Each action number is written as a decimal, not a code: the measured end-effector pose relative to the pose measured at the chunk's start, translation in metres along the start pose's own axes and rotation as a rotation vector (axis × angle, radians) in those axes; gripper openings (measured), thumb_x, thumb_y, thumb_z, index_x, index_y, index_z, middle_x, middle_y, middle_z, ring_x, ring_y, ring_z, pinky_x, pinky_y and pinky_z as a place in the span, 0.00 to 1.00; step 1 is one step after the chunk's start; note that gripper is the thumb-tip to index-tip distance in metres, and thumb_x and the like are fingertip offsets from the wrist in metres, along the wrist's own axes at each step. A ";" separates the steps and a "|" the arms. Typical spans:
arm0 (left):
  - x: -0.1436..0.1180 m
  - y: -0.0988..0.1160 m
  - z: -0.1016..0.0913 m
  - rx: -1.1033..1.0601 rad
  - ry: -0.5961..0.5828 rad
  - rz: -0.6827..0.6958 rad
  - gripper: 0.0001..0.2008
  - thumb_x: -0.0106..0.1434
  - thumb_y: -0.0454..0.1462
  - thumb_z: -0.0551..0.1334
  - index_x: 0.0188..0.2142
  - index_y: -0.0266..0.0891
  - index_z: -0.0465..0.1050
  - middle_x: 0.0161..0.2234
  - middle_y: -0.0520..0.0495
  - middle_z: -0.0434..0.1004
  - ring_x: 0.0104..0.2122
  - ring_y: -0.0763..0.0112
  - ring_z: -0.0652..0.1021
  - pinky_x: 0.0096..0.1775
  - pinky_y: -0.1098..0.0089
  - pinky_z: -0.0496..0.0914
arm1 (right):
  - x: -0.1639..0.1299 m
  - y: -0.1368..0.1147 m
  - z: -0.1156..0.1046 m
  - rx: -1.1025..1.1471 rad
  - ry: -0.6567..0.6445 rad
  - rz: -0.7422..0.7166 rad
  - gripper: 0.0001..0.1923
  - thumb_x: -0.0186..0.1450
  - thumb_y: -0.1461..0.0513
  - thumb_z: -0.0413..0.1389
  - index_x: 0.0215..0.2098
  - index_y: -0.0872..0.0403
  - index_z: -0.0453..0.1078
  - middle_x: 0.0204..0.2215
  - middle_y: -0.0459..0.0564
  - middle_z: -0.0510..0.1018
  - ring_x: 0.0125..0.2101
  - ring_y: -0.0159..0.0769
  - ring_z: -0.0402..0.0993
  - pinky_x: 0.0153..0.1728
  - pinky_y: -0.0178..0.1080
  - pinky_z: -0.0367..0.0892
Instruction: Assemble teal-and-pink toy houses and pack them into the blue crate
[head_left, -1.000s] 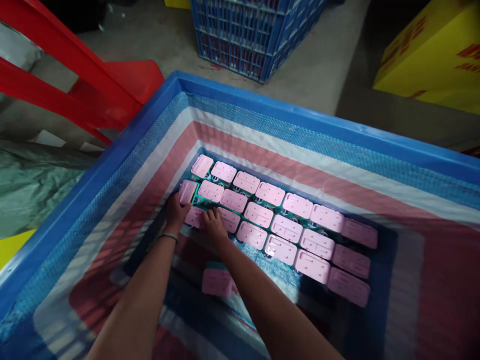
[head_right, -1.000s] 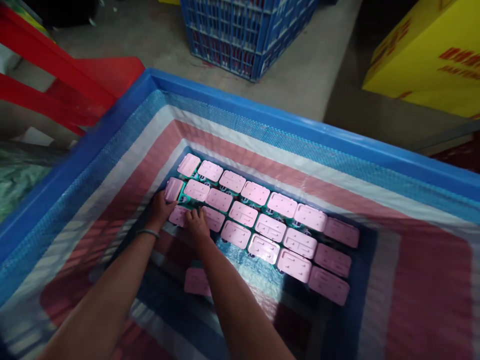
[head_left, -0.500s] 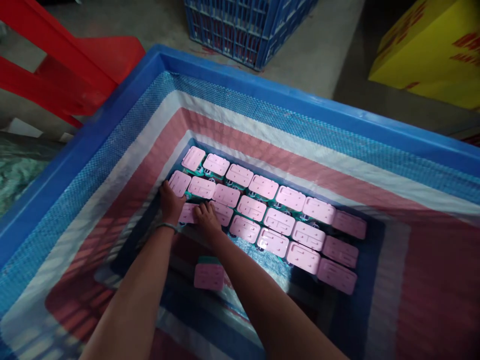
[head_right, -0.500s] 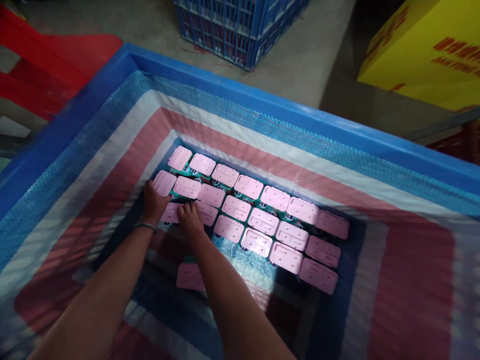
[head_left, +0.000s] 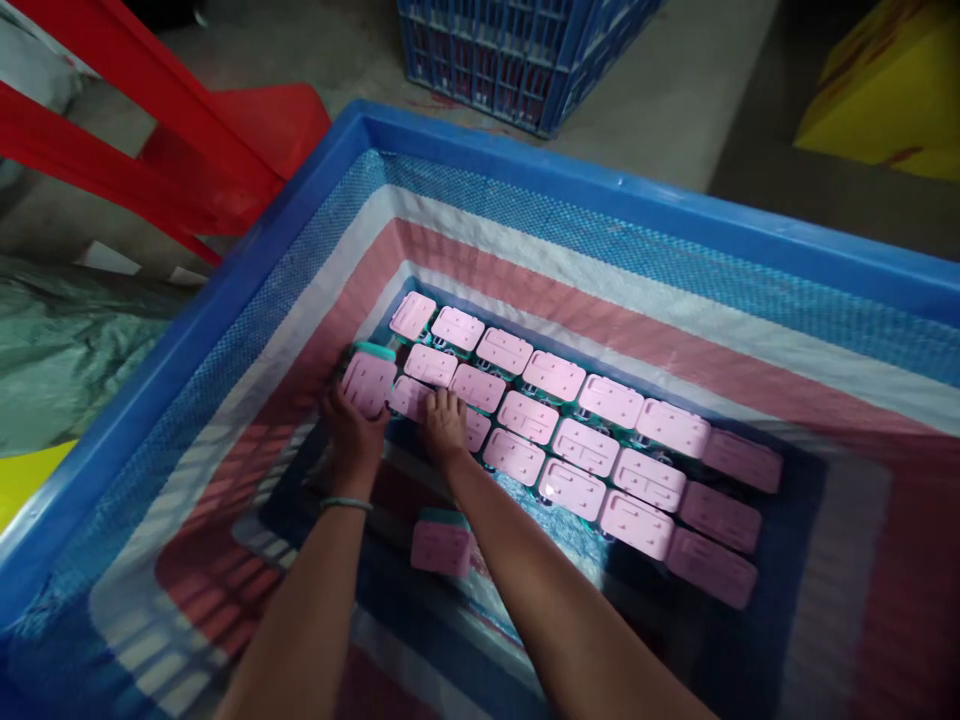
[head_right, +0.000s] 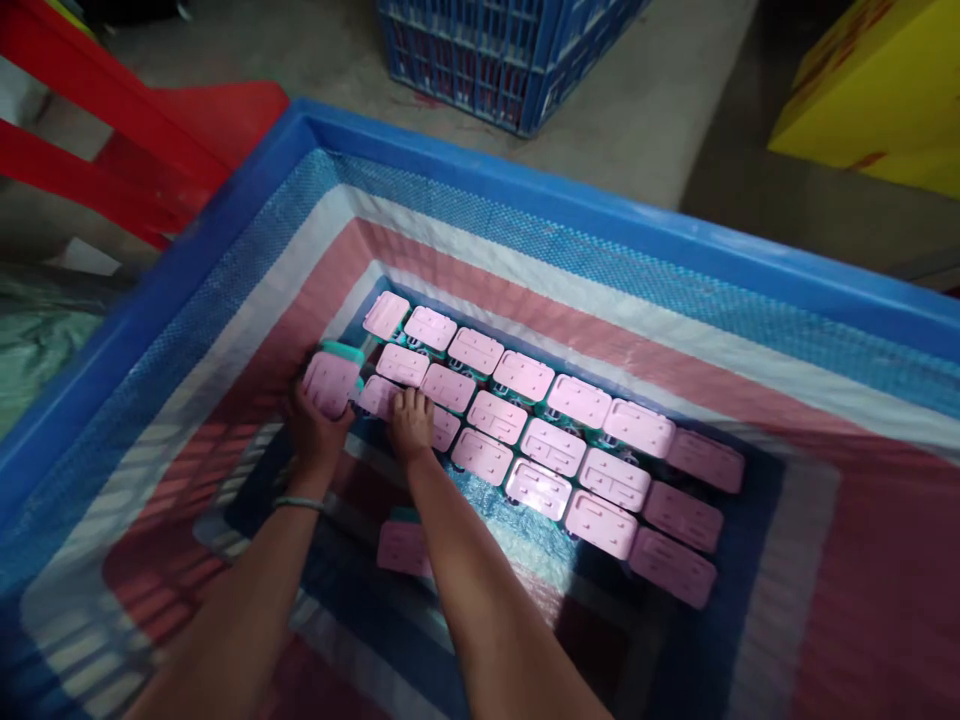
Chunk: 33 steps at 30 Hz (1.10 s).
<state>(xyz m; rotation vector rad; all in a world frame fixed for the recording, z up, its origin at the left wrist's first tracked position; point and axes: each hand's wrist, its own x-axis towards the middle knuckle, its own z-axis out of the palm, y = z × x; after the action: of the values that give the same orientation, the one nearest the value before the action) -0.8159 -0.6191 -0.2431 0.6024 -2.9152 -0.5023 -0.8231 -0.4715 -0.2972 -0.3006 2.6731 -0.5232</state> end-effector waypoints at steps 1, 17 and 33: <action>-0.008 -0.004 -0.003 0.016 0.012 -0.027 0.45 0.53 0.38 0.71 0.65 0.29 0.53 0.60 0.26 0.62 0.62 0.38 0.65 0.64 0.47 0.59 | 0.003 -0.001 -0.001 -0.007 0.009 0.010 0.28 0.62 0.61 0.62 0.59 0.62 0.67 0.59 0.70 0.70 0.57 0.57 0.64 0.58 0.57 0.59; -0.106 -0.070 0.004 0.220 -0.118 -0.201 0.49 0.52 0.49 0.72 0.65 0.26 0.56 0.61 0.20 0.65 0.61 0.31 0.66 0.61 0.40 0.61 | -0.011 0.018 0.015 -0.016 0.017 -0.256 0.40 0.69 0.63 0.55 0.76 0.57 0.45 0.75 0.57 0.43 0.74 0.55 0.39 0.70 0.57 0.39; -0.030 -0.020 0.035 0.033 -0.535 0.456 0.52 0.46 0.29 0.76 0.69 0.42 0.59 0.71 0.33 0.56 0.70 0.39 0.58 0.68 0.39 0.49 | -0.005 0.028 -0.014 -0.086 -0.119 -0.179 0.27 0.74 0.59 0.47 0.70 0.55 0.61 0.69 0.57 0.64 0.69 0.50 0.54 0.69 0.57 0.44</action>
<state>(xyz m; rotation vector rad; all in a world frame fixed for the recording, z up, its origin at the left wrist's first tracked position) -0.7876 -0.6138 -0.2843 -0.2483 -3.3986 -0.6285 -0.8282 -0.4402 -0.2946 -0.5811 2.5713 -0.4287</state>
